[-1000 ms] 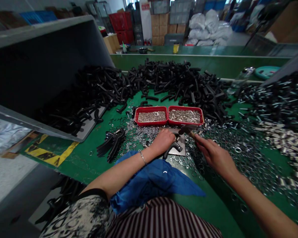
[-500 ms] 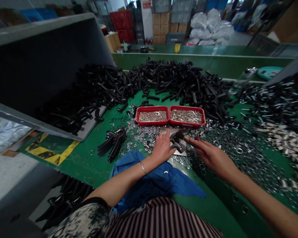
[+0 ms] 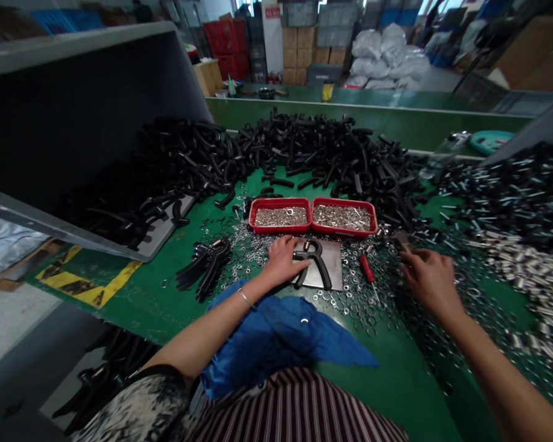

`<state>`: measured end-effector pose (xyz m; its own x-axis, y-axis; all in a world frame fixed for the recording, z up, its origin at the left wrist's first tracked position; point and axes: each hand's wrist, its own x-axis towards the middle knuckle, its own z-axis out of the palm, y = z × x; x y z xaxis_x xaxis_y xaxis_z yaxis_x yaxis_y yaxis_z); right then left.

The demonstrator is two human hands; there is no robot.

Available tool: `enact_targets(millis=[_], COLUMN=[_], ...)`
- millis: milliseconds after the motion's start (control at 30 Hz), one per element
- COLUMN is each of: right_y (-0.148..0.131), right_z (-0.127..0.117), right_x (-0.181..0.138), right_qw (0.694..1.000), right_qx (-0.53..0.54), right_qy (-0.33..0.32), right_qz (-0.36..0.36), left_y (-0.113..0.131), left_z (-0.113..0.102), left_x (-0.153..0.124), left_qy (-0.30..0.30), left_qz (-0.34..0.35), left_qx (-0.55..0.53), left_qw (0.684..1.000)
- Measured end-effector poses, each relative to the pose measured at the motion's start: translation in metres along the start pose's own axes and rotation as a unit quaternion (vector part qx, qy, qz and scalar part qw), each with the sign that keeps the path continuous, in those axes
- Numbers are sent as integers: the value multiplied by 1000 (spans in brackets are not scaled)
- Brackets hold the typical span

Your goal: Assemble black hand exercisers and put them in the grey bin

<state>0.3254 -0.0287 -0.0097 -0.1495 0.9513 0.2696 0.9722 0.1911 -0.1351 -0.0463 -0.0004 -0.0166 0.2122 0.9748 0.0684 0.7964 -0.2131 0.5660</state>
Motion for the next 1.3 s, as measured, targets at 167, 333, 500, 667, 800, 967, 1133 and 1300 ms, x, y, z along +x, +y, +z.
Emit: enact_targets(millis=[167,333,500,667,800,967,1133,1300], right_y=[-63,-74,-79,-137,-170,-170,-166,-174], right_z=[16,10,-18,-2,33,46,44,34], right_x=[11,19,39,58,62,62,59,61], right_qw=[993,979,979,836,800,796,809,913], right_qx=[-33,-57,147,532,577,578,563,395], right_qy=[-109,-175,-60,-28,-17,-33,-36,-51], right_qz=[12,92,124,134,163,175,164,87], left_y=[-8,-10,-14,-11,-13,-14,-13,-13], left_z=[3,6,8,13,14,13,11,10], left_x=[-8,-3,0,-2,-3,-3,-2,-1], left_qy=[-14,-28,-32,-15,-10,-11,-16,-29], left_qz=[60,74,96,89,85,80,77,79], left_qx=[14,-9,-26,-26,-35,-48,-57,-57], left_qw=[998,997,995,996,996,996,995,995])
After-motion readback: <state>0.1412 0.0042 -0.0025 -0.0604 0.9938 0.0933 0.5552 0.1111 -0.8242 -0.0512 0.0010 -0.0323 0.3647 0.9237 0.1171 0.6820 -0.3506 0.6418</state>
